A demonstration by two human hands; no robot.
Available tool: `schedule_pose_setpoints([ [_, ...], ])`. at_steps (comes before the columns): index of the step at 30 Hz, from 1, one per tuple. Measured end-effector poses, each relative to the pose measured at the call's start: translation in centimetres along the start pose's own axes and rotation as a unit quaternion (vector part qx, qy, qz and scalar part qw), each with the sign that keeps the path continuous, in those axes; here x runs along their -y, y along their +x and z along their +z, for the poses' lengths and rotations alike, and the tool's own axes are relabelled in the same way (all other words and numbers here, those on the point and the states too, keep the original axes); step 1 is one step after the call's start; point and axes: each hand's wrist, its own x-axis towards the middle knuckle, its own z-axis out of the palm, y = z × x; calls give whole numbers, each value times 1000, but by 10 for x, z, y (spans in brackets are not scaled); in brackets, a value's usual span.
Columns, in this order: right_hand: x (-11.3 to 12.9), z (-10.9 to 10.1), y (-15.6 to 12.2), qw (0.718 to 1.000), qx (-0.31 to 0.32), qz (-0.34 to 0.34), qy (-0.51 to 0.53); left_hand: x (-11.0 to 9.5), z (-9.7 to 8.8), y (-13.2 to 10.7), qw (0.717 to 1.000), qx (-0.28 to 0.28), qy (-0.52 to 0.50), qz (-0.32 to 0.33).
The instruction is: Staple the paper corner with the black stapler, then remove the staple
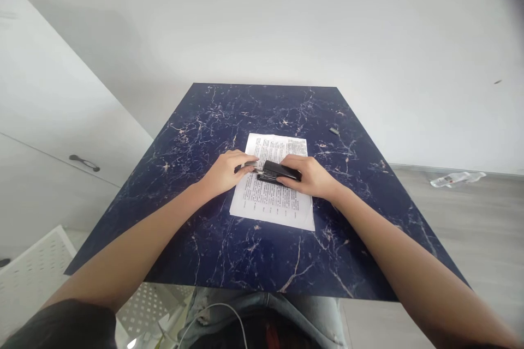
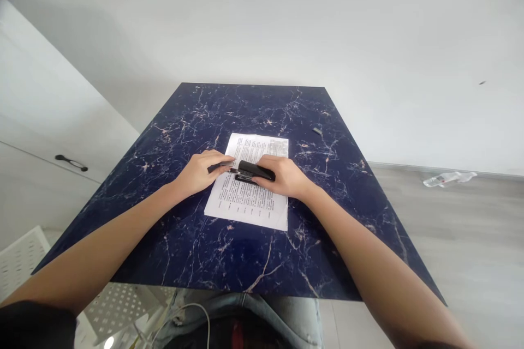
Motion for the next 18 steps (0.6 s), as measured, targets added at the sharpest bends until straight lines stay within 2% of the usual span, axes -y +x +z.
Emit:
schedule_pose_setpoints([
  [6, -5, 0, -1, 999, -4, 0, 34, 1, 5, 0, 999, 32, -14, 8],
  [18, -4, 2, -1, 997, 11, -2, 78, -4, 8, 0, 998, 41, -41, -4],
])
